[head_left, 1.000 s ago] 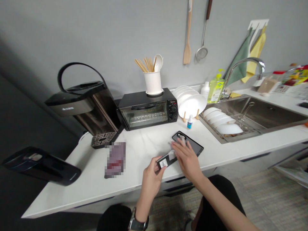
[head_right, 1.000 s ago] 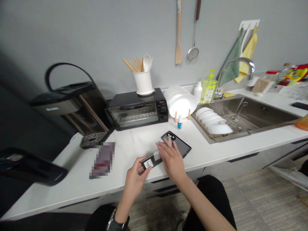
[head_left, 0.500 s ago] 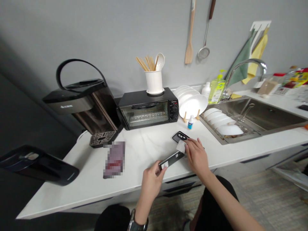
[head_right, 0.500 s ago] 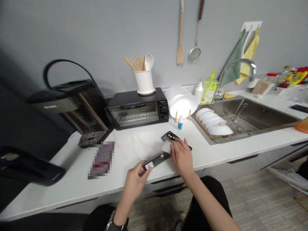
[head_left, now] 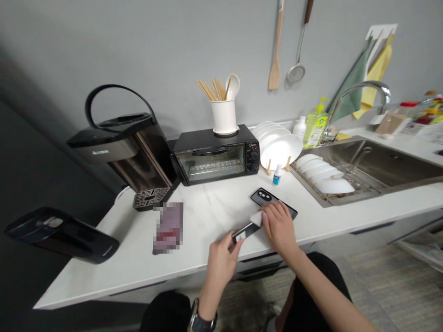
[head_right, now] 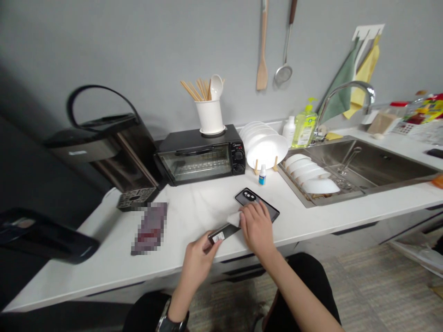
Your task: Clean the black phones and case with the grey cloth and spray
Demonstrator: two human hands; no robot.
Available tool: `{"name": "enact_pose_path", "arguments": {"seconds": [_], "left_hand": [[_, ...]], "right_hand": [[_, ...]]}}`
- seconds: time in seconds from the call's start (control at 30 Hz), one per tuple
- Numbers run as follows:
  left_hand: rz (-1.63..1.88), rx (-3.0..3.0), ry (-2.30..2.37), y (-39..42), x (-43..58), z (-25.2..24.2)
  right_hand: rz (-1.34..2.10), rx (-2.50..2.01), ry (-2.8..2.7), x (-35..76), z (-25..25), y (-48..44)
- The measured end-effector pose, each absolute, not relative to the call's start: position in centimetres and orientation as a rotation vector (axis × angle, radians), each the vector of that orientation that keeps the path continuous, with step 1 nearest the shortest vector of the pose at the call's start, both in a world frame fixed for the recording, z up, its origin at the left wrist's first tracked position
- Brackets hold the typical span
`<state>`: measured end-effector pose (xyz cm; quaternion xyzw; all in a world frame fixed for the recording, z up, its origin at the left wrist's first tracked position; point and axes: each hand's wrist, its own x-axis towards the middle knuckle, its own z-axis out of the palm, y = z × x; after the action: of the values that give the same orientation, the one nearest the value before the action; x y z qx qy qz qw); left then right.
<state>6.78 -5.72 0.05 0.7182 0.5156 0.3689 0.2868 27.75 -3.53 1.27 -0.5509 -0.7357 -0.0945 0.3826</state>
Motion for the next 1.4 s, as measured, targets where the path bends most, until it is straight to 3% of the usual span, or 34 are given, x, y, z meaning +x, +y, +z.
{"name": "enact_pose_path", "arguments": {"seconds": [0.13,0.4,0.7,0.97,1.23,1.4], "left_hand": [[0.979,1.899,1.372,-5.8,7.0,0.1],[1.026,1.926,1.383,-5.8,6.5,-0.8],[0.979,1.900,1.387,-5.9,7.1,0.4],[1.030,1.869,1.421,-5.7,6.6,-0.8],[0.993,1.896,1.384,-5.9,7.2,0.4],[0.996,1.990,1.458,-5.7,7.0,-0.3]], "right_hand": [[-0.261,-1.536,-1.759,28.1,1.6,-3.4],[-0.147,-1.077,-2.184,21.0,0.5,-6.7],[-0.184,-1.471,-1.805,28.5,1.3,-3.3],[-0.077,-0.995,-2.266,21.0,1.5,-6.1],[-0.202,-1.488,-1.820,29.1,2.0,-2.3],[-0.168,-1.350,-1.964,25.0,2.2,-4.1]]}}
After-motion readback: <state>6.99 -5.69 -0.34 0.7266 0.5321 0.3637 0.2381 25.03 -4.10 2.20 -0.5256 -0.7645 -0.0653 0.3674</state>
